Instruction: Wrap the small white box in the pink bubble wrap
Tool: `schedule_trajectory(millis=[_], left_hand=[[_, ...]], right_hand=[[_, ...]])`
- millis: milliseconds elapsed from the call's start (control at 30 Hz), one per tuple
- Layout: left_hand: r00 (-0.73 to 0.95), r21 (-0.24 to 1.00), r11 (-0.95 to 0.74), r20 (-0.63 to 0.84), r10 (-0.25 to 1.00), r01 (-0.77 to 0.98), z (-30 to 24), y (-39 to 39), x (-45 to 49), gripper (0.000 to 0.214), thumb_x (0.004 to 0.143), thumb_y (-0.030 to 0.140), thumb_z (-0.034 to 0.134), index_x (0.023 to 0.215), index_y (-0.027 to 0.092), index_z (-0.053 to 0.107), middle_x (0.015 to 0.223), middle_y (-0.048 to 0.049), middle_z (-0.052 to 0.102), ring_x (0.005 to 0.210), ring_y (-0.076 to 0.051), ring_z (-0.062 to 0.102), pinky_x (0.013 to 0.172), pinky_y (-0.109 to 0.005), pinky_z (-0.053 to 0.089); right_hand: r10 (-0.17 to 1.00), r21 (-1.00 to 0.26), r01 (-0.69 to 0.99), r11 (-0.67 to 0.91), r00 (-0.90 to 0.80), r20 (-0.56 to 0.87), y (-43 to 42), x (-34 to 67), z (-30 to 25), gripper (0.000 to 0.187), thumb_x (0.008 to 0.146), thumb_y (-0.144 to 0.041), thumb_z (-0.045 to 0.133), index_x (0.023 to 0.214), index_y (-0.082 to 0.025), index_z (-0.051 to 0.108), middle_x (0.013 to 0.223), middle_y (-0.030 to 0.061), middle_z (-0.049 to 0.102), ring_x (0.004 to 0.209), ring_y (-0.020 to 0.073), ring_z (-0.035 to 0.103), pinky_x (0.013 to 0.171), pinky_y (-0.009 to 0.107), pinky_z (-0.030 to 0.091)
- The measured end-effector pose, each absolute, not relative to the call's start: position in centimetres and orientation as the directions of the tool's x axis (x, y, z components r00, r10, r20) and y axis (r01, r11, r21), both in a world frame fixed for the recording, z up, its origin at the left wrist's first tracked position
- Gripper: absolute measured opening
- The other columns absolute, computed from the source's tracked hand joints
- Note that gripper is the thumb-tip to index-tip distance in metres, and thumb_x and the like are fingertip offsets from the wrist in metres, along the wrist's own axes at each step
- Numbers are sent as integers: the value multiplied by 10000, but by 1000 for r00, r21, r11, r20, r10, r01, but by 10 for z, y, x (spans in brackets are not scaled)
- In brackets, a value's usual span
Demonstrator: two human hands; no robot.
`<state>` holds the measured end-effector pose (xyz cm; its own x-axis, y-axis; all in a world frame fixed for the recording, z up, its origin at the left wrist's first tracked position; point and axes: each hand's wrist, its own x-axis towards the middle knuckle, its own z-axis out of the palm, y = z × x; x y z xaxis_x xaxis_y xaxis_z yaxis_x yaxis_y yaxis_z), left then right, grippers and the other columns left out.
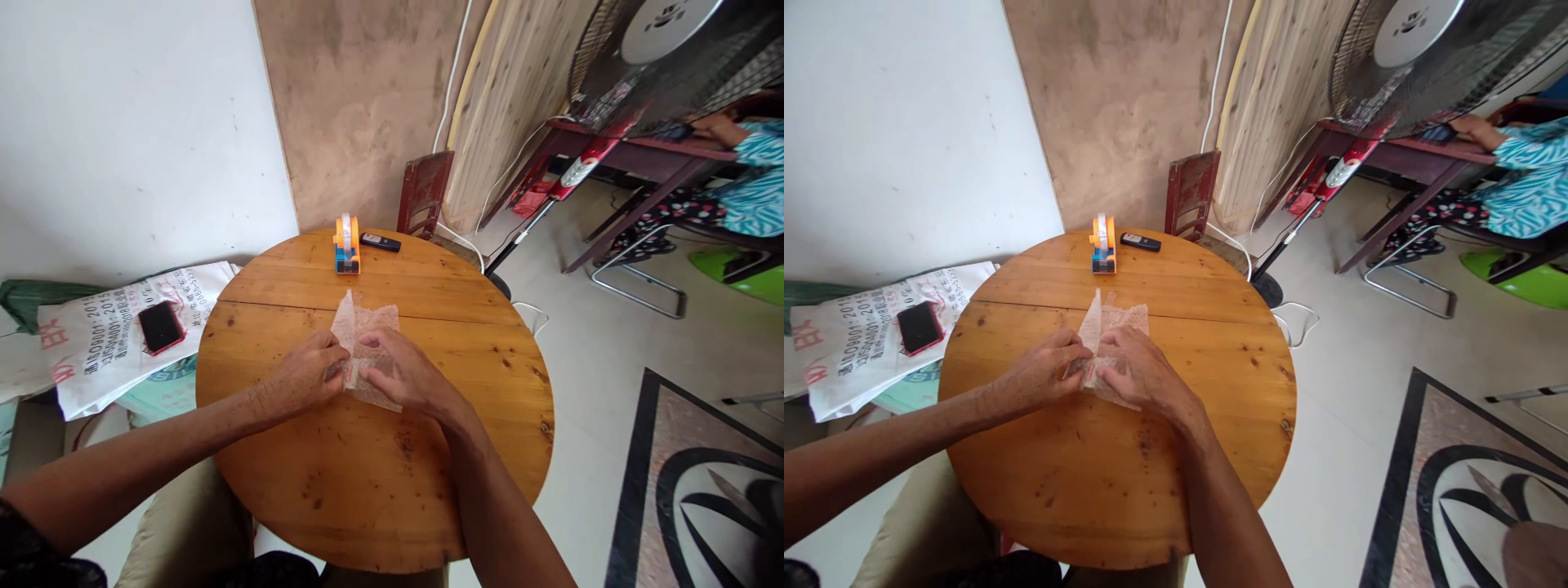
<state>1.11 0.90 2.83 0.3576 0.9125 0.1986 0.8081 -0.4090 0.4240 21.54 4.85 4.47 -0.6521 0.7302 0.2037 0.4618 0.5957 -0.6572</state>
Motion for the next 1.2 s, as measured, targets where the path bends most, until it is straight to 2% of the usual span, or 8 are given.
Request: schedule_trajectory(millis=[167,300,500,667,800,900,1000,1200], left_hand=[[366,388,-441,255,895,809,29,5,14,193,798,137,556,896,174,719,965,-87,638,889,-218,586,830,-347,490],[352,406,-449,294,889,796,23,5,12,247,784,126,564,961,170,730,1064,-111,651,973,-263,595,868,-401,498],[351,467,-454,295,889,758,15,9,12,270,808,161,573,1042,199,703,1230,-100,654,1108,-268,612,968,-408,494],[343,514,-439,275,898,737,15,9,12,220,808,140,552,966,195,694,1107,-94,699,1069,-250,634,957,-385,505],[351,522,-446,276,895,727,14,8,11,216,816,149,547,969,200,690,1058,-88,701,1047,-245,642,967,-387,499],[361,516,-460,286,888,722,12,8,10,196,832,160,533,948,189,687,1048,-101,698,1045,-254,641,970,-403,496],[370,509,-472,294,881,720,10,8,10,198,838,154,524,950,184,684,1053,-109,694,1066,-261,630,979,-410,489],[377,504,-458,260,889,733,13,8,11,194,832,144,541,949,197,688,1016,-90,694,1044,-242,628,980,-391,484]], right_hand=[[650,-584,385,715,-674,350,57,201,52,365,888,-57,375,1143,-193,598,1223,94,641,1179,184,556,1024,380,426],[579,-402,478,781,-795,180,76,180,55,337,899,-97,442,1194,-143,600,1262,136,637,1175,216,567,1008,393,426],[632,-217,627,748,-773,-54,103,166,37,187,911,-162,502,986,-120,667,1063,138,699,1002,239,620,900,370,446],[713,-340,658,673,-698,60,94,181,37,292,898,-111,448,1109,-147,647,1194,123,674,1126,225,592,985,393,429],[892,-480,755,447,-420,171,60,216,55,250,895,-262,518,1103,-190,637,1125,106,686,1022,230,631,886,392,487],[977,-585,786,201,-203,63,30,238,60,349,840,-452,601,1063,-184,614,1047,106,683,885,230,659,721,346,514],[989,-629,777,-15,-82,-125,12,245,51,534,797,-515,632,1188,-160,551,1008,107,679,783,213,667,695,348,517],[994,-596,800,-69,6,-108,14,226,27,725,792,-560,625,1359,-141,454,888,79,683,797,244,661,733,371,488]])
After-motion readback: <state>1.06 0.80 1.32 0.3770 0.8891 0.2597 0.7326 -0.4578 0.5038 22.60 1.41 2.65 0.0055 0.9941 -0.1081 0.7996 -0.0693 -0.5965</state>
